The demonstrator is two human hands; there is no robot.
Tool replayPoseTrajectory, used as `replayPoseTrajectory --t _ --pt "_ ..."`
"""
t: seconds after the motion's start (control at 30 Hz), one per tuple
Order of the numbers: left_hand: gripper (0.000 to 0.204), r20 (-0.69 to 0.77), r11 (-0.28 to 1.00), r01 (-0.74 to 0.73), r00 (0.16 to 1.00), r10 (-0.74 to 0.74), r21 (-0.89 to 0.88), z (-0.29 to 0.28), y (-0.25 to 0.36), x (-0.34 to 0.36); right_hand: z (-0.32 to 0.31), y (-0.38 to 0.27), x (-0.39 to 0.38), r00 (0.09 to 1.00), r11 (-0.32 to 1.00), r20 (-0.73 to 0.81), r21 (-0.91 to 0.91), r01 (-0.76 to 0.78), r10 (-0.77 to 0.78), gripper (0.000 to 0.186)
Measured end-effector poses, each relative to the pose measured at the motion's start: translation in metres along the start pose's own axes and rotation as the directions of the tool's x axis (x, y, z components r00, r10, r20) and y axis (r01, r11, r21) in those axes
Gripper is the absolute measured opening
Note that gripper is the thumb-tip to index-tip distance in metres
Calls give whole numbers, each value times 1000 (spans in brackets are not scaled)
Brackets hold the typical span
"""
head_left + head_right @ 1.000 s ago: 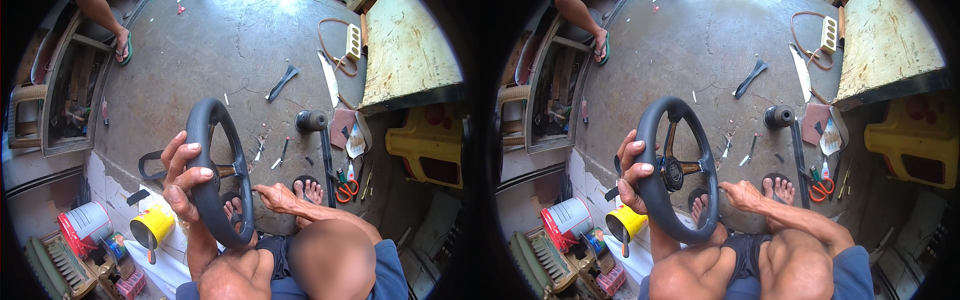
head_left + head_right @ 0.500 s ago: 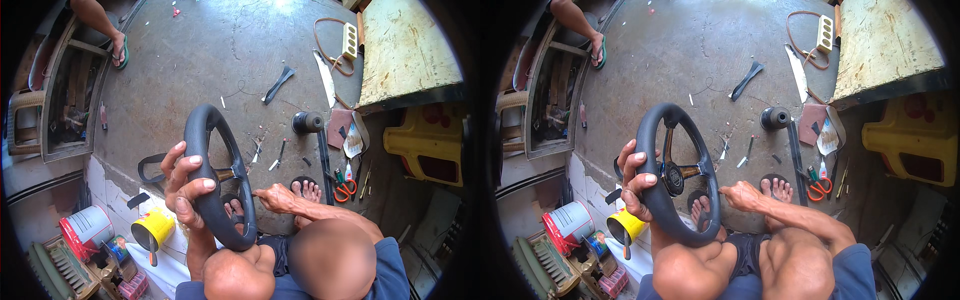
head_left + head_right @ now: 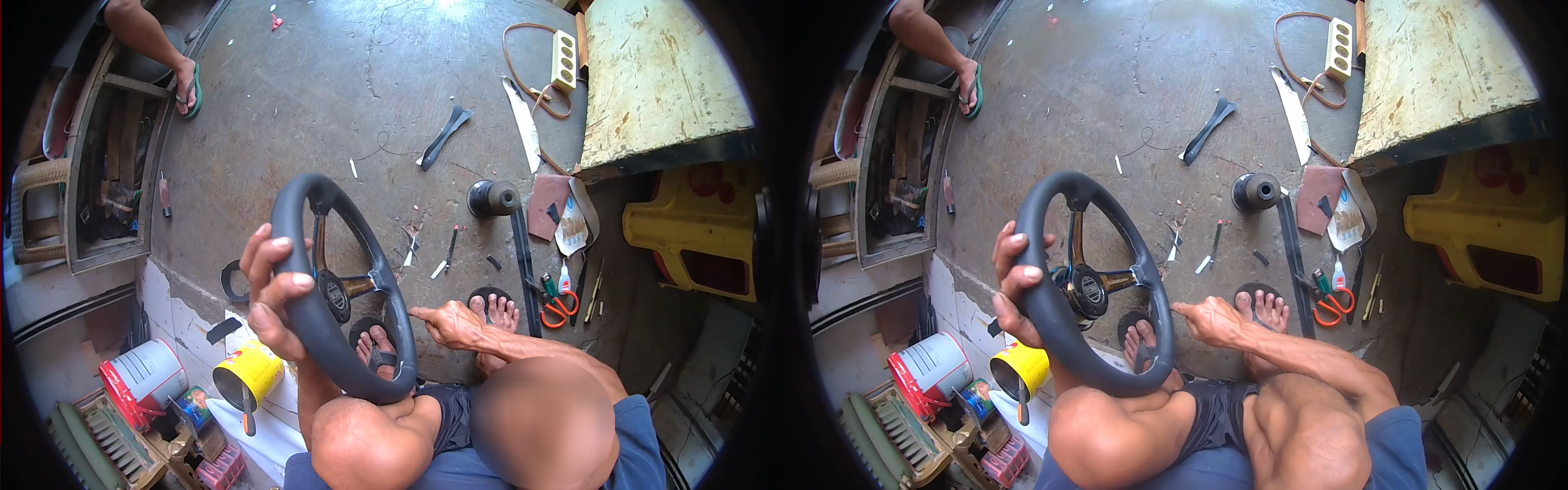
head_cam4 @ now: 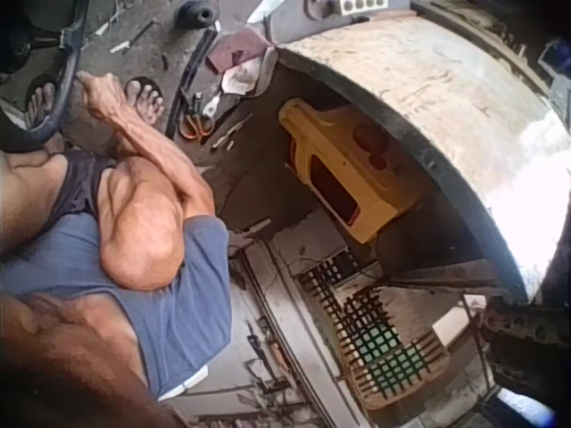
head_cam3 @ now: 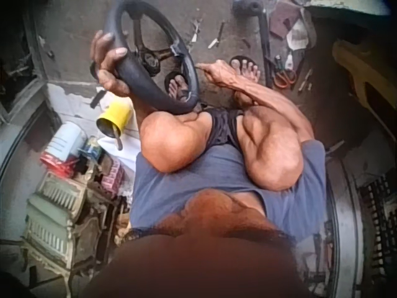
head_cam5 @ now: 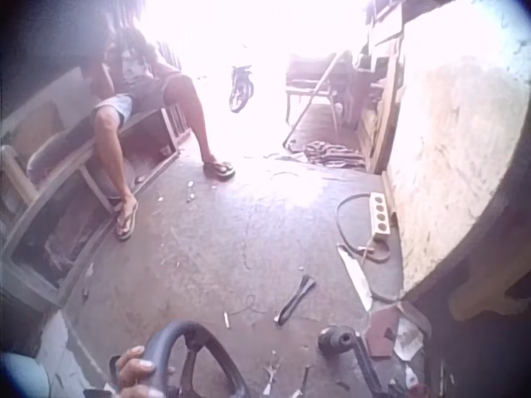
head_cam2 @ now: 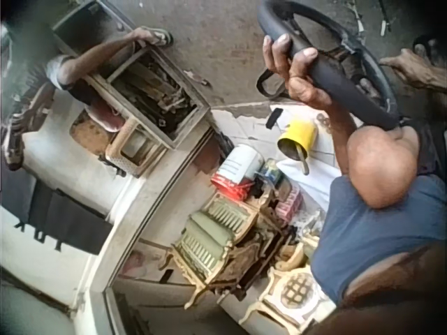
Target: The person wraps leather onto the rim of a steering wheel, uses a needle and thread to stitch the leather edges together, and uses shears to trim excess material.
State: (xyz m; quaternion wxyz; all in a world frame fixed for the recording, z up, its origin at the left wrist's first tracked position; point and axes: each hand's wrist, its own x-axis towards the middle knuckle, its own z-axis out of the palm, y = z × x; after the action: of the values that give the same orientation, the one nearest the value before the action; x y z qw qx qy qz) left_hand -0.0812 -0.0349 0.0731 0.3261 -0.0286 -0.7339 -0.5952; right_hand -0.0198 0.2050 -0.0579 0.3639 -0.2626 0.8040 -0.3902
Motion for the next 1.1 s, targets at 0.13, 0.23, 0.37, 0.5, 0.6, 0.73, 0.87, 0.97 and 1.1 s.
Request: replayPoseTrajectory --t 0.13,0.23,0.37,0.5,0.6,0.73,0.87,0.97,1.1 --pt "60 -71 999 6 997 -9 -42 -13 -19 19 -9 -1 -3 998 1000 -57 16 18 -17 42" --pt "61 -121 986 111 985 -126 -126 -21 -23 28 -10 -5 0 997 1000 -80 12 17 -16 41" --pt "62 -109 988 101 987 -114 -121 -20 -19 25 -11 -9 2 999 1000 -48 -13 17 -17 42" --pt "64 -93 985 62 993 -77 -160 -36 -25 15 -6 -8 0 997 999 -77 34 24 -21 41" --pt "65 -135 982 107 983 -128 -153 -42 -22 14 -12 -12 -1 995 999 -95 36 21 -17 41" --pt "65 -205 973 187 955 -213 -136 -39 -14 13 -14 -15 -1 997 1000 -81 17 -1 3 41" --pt "65 -225 977 163 955 -191 -138 -48 -13 11 -14 -15 2 993 999 -113 33 31 -28 41" --pt "64 -187 978 130 969 -160 -162 -47 -19 10 -11 -16 -2 992 1000 -124 29 10 -6 39" --pt "62 -154 981 122 978 -144 -149 -25 -16 14 -22 5 -13 984 963 177 -267 28 20 31"
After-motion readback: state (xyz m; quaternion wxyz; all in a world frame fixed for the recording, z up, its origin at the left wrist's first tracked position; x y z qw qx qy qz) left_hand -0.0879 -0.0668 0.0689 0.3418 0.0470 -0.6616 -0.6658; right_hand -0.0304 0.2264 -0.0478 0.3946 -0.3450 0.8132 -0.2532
